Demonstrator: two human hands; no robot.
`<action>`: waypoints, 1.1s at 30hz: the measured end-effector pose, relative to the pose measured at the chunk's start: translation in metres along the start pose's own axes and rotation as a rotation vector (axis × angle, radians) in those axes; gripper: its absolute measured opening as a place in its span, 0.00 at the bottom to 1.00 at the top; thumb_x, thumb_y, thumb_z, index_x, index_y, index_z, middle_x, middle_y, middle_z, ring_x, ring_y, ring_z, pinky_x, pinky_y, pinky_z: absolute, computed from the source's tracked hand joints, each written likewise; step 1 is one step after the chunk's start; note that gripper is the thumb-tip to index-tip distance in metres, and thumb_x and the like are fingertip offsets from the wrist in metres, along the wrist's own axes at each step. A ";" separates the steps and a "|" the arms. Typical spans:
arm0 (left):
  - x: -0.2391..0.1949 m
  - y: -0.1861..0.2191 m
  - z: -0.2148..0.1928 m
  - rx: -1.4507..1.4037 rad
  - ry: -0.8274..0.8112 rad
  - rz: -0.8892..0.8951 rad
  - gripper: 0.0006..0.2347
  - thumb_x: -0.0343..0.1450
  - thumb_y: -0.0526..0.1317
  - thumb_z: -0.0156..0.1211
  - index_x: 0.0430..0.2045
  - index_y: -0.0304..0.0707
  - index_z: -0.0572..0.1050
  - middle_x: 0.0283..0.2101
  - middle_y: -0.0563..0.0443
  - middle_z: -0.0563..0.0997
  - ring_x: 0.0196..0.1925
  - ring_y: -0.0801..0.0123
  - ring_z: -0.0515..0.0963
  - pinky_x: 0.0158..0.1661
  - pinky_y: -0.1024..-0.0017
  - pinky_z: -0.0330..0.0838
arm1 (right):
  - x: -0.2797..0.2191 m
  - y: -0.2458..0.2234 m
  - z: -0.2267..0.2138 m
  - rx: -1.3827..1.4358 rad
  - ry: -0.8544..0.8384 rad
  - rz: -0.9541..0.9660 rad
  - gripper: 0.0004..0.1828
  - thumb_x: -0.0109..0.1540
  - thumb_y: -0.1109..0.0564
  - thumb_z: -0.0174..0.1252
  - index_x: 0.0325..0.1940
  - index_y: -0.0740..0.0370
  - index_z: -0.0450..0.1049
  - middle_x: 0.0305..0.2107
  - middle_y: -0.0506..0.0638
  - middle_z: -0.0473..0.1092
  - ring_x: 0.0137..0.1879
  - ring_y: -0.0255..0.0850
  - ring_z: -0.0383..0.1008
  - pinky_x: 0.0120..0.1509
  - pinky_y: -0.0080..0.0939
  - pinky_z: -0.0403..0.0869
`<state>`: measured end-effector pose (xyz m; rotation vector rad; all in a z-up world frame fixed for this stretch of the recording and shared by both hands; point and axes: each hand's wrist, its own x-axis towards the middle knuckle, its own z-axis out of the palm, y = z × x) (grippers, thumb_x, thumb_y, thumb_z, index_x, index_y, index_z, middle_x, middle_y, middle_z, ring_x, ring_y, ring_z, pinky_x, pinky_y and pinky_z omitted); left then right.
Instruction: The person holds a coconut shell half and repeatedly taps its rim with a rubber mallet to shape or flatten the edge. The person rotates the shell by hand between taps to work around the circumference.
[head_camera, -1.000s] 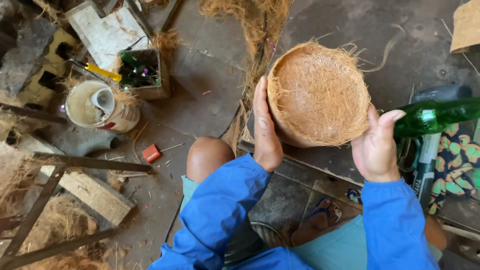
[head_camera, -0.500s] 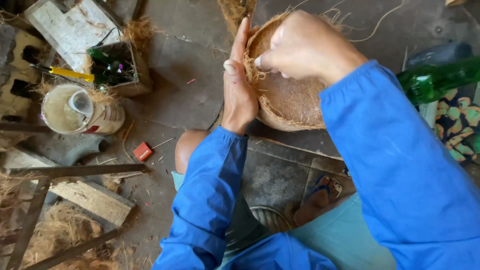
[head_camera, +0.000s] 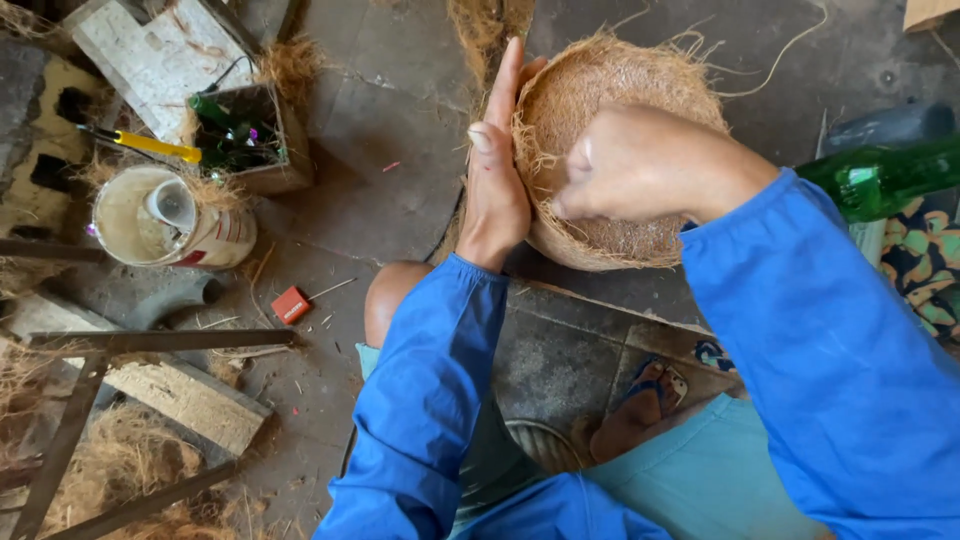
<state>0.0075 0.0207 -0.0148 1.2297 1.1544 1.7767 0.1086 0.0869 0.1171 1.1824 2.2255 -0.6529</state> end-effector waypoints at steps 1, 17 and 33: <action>0.006 -0.004 -0.002 0.001 0.002 0.009 0.40 0.71 0.74 0.17 0.72 0.48 0.50 0.71 0.35 0.65 0.76 0.53 0.63 0.76 0.54 0.54 | -0.002 -0.001 -0.006 -0.004 0.008 -0.003 0.22 0.56 0.48 0.62 0.12 0.61 0.66 0.11 0.50 0.55 0.20 0.41 0.53 0.25 0.44 0.52; 0.016 -0.001 -0.004 -0.099 -0.054 -0.129 0.44 0.67 0.75 0.19 0.62 0.39 0.65 0.66 0.37 0.68 0.71 0.51 0.66 0.72 0.51 0.56 | 0.016 -0.026 -0.017 0.119 0.086 0.168 0.12 0.56 0.57 0.50 0.22 0.66 0.72 0.16 0.55 0.66 0.22 0.46 0.63 0.25 0.48 0.58; -0.034 0.060 -0.014 0.661 -0.180 0.356 0.22 0.70 0.58 0.52 0.47 0.42 0.75 0.61 0.43 0.71 0.72 0.49 0.62 0.72 0.41 0.39 | -0.119 0.109 0.082 0.138 0.927 -0.380 0.19 0.58 0.77 0.60 0.54 0.79 0.75 0.55 0.72 0.72 0.66 0.65 0.69 0.79 0.62 0.66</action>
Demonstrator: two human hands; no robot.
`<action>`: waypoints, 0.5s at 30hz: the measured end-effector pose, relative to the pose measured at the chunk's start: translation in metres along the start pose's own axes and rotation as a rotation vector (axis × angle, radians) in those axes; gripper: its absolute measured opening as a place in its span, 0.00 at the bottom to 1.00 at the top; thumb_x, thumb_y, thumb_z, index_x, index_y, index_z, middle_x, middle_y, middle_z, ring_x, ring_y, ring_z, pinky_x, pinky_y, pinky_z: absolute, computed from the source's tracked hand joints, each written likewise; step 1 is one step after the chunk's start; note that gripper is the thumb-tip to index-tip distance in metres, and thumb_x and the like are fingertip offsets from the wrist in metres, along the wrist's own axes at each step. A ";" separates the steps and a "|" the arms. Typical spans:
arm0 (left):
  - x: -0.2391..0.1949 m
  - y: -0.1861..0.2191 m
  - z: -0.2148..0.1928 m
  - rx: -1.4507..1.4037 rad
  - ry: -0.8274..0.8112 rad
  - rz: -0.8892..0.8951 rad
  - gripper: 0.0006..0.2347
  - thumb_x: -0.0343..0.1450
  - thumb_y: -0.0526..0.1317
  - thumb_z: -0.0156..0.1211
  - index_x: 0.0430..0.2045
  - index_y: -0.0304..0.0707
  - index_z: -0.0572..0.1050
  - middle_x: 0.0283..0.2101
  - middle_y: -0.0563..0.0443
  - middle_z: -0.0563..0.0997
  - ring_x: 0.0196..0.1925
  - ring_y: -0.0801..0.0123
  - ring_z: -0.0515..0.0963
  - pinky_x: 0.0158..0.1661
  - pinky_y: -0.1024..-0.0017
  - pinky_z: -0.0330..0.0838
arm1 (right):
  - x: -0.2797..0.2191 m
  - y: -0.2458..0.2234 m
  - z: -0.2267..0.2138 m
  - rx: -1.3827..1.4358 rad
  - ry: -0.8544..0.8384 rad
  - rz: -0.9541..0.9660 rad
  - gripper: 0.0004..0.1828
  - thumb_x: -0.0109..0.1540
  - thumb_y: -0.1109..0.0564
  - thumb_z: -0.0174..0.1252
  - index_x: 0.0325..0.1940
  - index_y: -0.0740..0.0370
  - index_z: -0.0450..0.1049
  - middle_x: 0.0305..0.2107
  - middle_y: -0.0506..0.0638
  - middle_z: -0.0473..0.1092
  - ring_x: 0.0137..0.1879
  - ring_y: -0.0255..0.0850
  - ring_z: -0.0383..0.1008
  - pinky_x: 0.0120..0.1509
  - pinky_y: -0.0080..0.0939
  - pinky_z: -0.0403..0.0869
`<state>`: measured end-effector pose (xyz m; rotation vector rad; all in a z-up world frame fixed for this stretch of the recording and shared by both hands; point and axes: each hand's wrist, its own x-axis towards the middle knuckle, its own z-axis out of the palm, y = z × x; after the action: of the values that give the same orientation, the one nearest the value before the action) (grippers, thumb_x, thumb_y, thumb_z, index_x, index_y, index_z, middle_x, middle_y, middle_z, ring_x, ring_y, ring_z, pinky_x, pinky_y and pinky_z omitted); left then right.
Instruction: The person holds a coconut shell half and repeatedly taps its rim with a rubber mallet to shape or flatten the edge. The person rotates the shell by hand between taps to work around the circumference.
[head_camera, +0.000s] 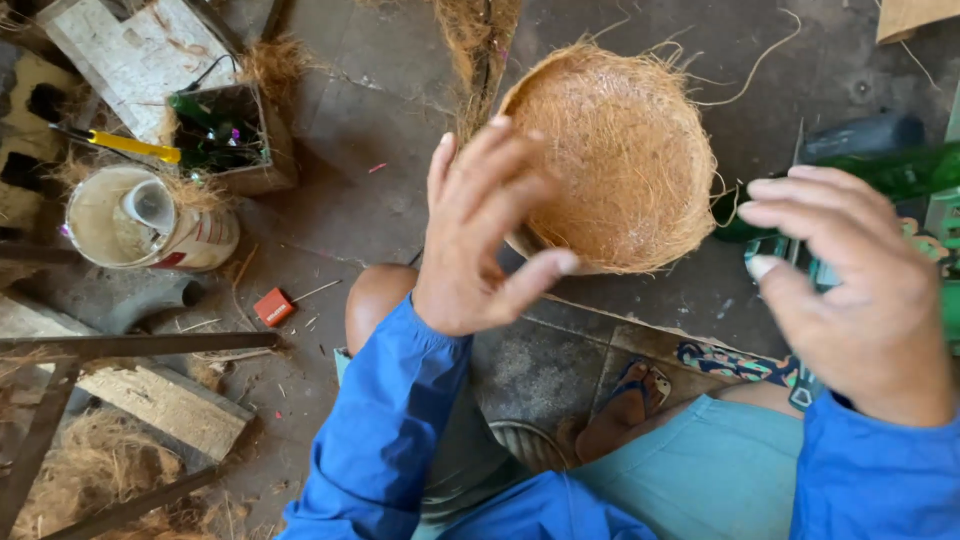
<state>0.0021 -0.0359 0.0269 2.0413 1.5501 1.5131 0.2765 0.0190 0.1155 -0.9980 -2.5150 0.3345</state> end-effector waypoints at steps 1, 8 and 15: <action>0.000 0.003 0.000 0.001 -0.001 -0.004 0.22 0.70 0.58 0.52 0.47 0.42 0.75 0.61 0.43 0.71 0.72 0.49 0.62 0.72 0.41 0.39 | -0.003 0.000 0.004 0.003 -0.004 0.000 0.19 0.58 0.77 0.60 0.54 0.79 0.75 0.55 0.72 0.72 0.66 0.65 0.69 0.79 0.62 0.66; 0.006 0.012 0.007 0.168 -0.274 0.290 0.11 0.68 0.43 0.70 0.40 0.41 0.78 0.54 0.48 0.76 0.66 0.49 0.67 0.65 0.35 0.41 | 0.010 -0.009 0.034 -0.140 -0.153 -0.174 0.28 0.56 0.56 0.65 0.61 0.61 0.72 0.56 0.54 0.70 0.71 0.60 0.60 0.78 0.70 0.50; 0.012 0.013 0.013 0.222 -0.235 0.344 0.05 0.71 0.38 0.65 0.25 0.44 0.77 0.37 0.54 0.78 0.51 0.60 0.76 0.65 0.37 0.43 | 0.024 0.008 0.056 -0.058 -0.122 -0.269 0.07 0.55 0.59 0.68 0.29 0.55 0.75 0.25 0.44 0.68 0.36 0.43 0.68 0.69 0.53 0.60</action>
<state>0.0195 -0.0269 0.0362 2.6134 1.3828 1.1789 0.2396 0.0372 0.0696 -0.6646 -2.7404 0.2486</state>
